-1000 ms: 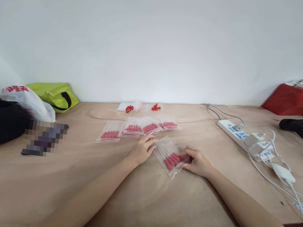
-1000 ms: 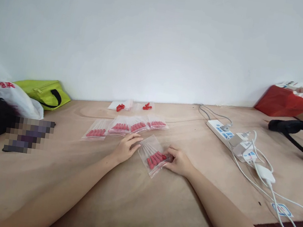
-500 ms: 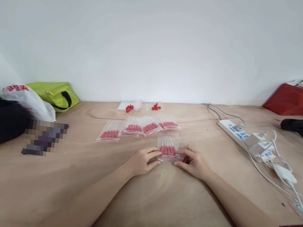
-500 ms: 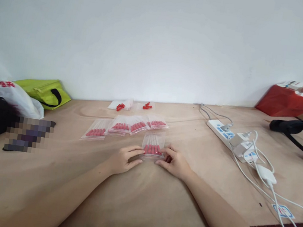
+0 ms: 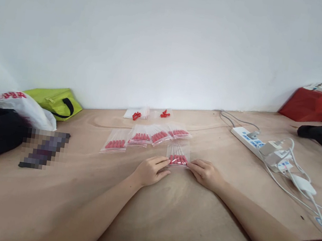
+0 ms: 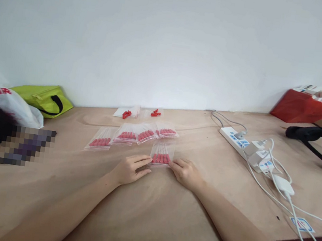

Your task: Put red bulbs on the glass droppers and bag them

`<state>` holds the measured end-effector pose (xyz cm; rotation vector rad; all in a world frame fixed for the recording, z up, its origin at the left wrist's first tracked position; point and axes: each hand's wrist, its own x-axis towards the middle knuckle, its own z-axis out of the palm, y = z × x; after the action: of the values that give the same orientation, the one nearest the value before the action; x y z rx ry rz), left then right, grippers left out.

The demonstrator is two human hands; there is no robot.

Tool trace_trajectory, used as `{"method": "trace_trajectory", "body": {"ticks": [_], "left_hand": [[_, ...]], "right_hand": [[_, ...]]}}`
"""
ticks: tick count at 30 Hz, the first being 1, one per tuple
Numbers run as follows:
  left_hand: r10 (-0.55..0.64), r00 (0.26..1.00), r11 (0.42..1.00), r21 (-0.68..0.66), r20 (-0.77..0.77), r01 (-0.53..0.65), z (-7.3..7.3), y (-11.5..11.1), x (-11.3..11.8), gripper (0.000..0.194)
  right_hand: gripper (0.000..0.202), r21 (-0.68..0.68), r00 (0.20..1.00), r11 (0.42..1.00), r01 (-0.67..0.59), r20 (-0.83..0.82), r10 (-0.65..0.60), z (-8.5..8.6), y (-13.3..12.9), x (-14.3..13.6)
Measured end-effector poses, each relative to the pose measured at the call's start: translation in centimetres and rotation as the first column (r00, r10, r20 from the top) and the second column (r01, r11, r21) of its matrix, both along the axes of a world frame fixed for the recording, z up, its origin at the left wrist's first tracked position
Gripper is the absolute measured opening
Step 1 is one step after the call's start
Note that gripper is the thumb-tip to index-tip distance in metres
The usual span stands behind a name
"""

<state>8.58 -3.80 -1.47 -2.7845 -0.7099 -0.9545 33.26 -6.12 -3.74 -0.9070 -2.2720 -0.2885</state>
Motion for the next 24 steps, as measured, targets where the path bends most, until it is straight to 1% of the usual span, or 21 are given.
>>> {"method": "trace_trajectory", "body": {"ticks": [2, 5, 8, 13, 16, 20, 24], "left_hand": [[-0.025, 1.0, 0.992, 0.126, -0.011, 0.026, 0.1, 0.5, 0.1, 0.023], [-0.062, 0.997, 0.953, 0.296, -0.04, 0.071, 0.0, 1.2, 0.1, 0.017], [-0.07, 0.996, 0.922, 0.376, -0.06, 0.088, -0.2, 1.4, 0.0, 0.019], [-0.023, 0.99, 0.924, 0.375, -0.141, 0.075, -0.2, 1.1, -0.2, 0.022], [-0.006, 0.982, 0.936, 0.345, -0.19, 0.073, -0.1, 1.1, -0.3, 0.024], [-0.011, 0.976, 0.96, 0.269, -0.218, 0.071, -0.2, 1.2, -0.4, 0.027], [-0.006, 0.983, 0.97, 0.238, -0.182, 0.05, -0.4, 1.2, -0.3, 0.025]], "right_hand": [[0.019, -0.025, 0.998, 1.0, -0.003, -0.064, 0.001, -0.1, 0.1, 0.0], [0.017, -0.04, 0.993, 0.999, -0.023, -0.115, 0.019, -0.2, 0.2, 0.0], [0.017, 0.001, 0.996, 1.0, -0.028, -0.087, 0.028, -0.1, 0.3, 0.2], [0.021, 0.148, 0.996, 0.989, -0.021, 0.091, 0.008, 0.1, 0.4, 0.4], [0.023, 0.171, 0.984, 0.985, -0.033, 0.178, 0.002, 0.1, 0.5, 0.5], [0.024, 0.179, 0.98, 0.983, -0.039, 0.199, 0.003, 0.1, 0.6, 0.5], [0.026, 0.196, 0.98, 0.981, -0.011, 0.197, -0.028, 0.0, 0.8, 0.3]]}}
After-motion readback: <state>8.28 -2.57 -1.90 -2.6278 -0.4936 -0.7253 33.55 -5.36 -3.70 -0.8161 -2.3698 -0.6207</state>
